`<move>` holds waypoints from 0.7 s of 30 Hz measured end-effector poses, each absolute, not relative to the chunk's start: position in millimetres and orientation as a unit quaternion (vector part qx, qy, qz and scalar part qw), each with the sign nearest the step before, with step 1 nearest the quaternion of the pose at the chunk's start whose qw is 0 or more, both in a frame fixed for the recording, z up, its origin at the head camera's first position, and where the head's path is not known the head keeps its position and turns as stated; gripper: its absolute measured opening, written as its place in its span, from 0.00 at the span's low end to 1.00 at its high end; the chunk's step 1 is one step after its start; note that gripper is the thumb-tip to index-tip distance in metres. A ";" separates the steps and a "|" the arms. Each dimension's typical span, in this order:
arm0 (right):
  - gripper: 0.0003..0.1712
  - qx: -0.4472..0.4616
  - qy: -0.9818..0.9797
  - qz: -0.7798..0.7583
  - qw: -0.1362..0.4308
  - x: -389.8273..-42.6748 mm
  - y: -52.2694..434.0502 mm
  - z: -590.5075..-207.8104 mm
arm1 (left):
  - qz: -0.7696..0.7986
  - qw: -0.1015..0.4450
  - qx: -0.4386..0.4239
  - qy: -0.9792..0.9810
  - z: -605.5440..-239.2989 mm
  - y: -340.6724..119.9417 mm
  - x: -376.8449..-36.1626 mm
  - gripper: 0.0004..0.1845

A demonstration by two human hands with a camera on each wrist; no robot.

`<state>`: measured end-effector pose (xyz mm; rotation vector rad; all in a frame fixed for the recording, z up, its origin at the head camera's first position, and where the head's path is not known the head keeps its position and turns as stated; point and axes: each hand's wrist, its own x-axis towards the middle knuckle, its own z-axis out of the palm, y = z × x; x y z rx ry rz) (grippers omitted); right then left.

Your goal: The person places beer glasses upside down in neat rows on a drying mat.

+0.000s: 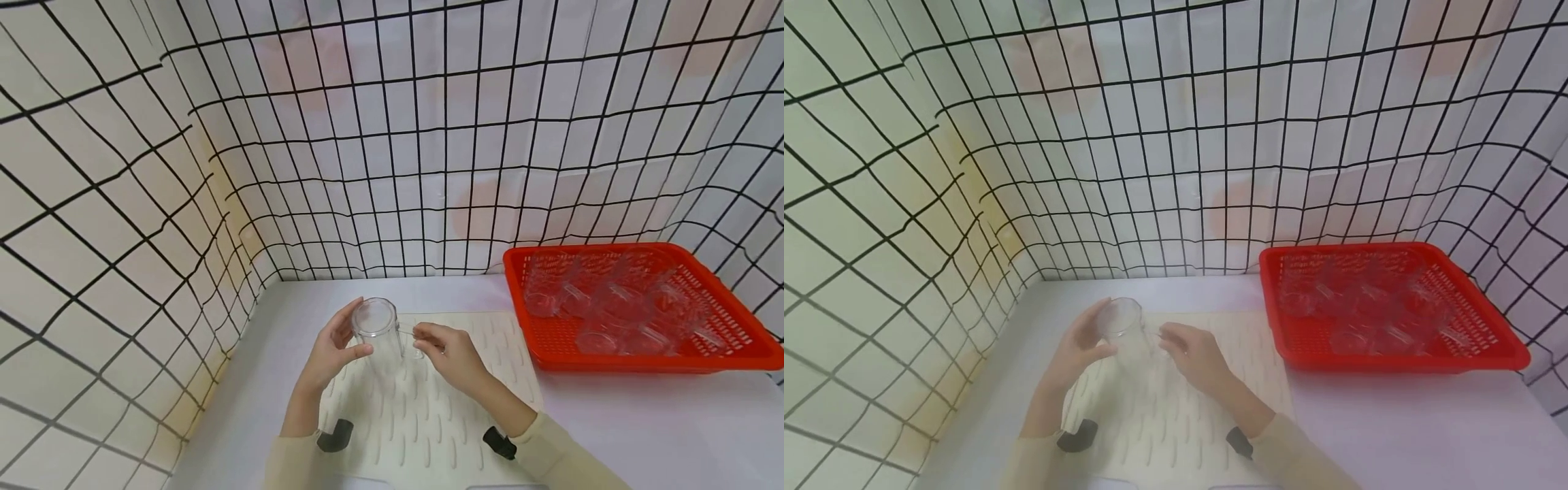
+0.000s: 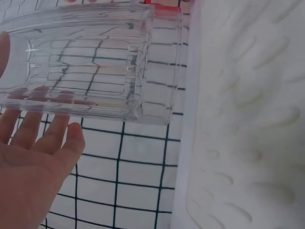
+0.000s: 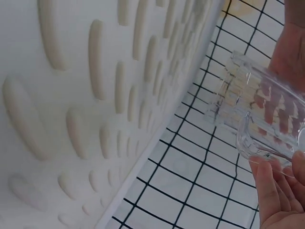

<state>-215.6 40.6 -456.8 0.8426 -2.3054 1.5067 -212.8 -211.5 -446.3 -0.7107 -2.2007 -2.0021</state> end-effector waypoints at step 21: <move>0.13 0.259 -0.819 0.494 0.136 -261.9 -2.1 -489.8 | -0.677 0.001 -0.196 -0.709 -460.5 -234.8 -259.0 0.45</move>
